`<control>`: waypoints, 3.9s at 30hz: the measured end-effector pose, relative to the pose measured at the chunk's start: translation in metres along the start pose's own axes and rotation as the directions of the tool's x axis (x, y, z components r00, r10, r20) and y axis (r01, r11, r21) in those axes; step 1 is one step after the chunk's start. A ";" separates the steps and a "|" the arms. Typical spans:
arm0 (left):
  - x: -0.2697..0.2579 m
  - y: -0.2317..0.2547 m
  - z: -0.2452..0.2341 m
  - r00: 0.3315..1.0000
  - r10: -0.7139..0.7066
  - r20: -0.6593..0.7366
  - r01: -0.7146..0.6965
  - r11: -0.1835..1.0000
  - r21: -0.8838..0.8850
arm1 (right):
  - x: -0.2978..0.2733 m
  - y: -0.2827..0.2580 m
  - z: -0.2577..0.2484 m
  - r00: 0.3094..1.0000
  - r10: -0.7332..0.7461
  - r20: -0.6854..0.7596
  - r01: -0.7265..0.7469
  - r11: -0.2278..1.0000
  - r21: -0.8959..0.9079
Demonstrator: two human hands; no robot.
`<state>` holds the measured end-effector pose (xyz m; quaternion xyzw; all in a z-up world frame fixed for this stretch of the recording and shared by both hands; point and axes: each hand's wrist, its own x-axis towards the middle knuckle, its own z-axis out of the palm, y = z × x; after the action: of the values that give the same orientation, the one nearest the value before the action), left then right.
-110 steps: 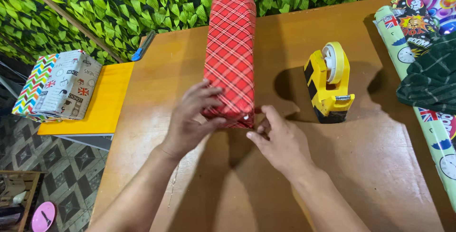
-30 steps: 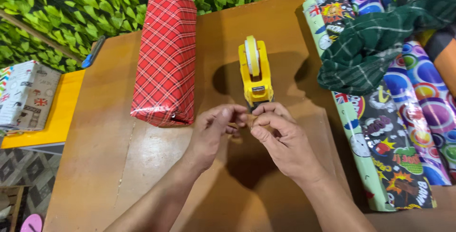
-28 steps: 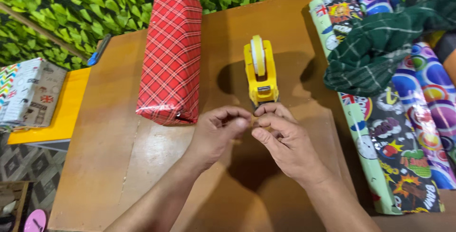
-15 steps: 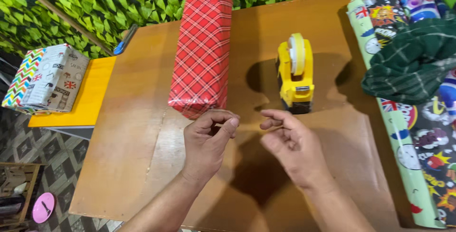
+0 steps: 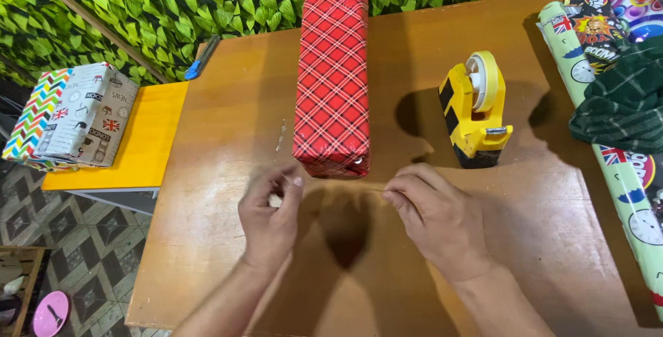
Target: The person folds and tapes the ends of a red plaid-wrapped rectangular gift on a wooden table. They use a yellow tape dispenser to secure the paper, repeatedly folding flaps and pressing tape to seal the package.
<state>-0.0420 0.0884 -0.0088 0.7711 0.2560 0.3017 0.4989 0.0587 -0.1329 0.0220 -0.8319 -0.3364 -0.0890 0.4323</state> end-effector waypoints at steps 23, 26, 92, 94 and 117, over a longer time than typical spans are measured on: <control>0.048 -0.005 0.009 0.693 0.576 0.434 -0.717 0.610 0.336 | 0.016 -0.004 0.060 0.984 -0.105 0.142 0.161 0.864 -0.478; 0.047 -0.006 0.012 0.691 0.596 0.409 -0.723 0.574 0.385 | 0.017 -0.003 0.062 0.986 -0.105 0.132 0.157 0.861 -0.483; 0.057 -0.018 0.015 0.663 0.665 0.344 -0.748 0.575 0.331 | 0.062 0.023 0.045 0.976 0.129 0.173 -0.115 0.989 -0.092; 0.053 -0.015 0.008 0.740 0.614 0.274 -0.666 0.726 0.171 | 0.063 0.020 0.035 0.973 0.194 0.127 -0.196 0.981 0.007; 0.094 0.054 -0.028 0.777 0.046 0.628 -0.559 0.509 0.655 | 0.037 0.020 0.049 0.871 0.491 0.026 -0.491 0.869 0.066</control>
<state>0.0072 0.1512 0.0694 0.9951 0.0685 0.0070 0.0714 0.0925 -0.0849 -0.0048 -0.8745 -0.1188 0.0390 0.4686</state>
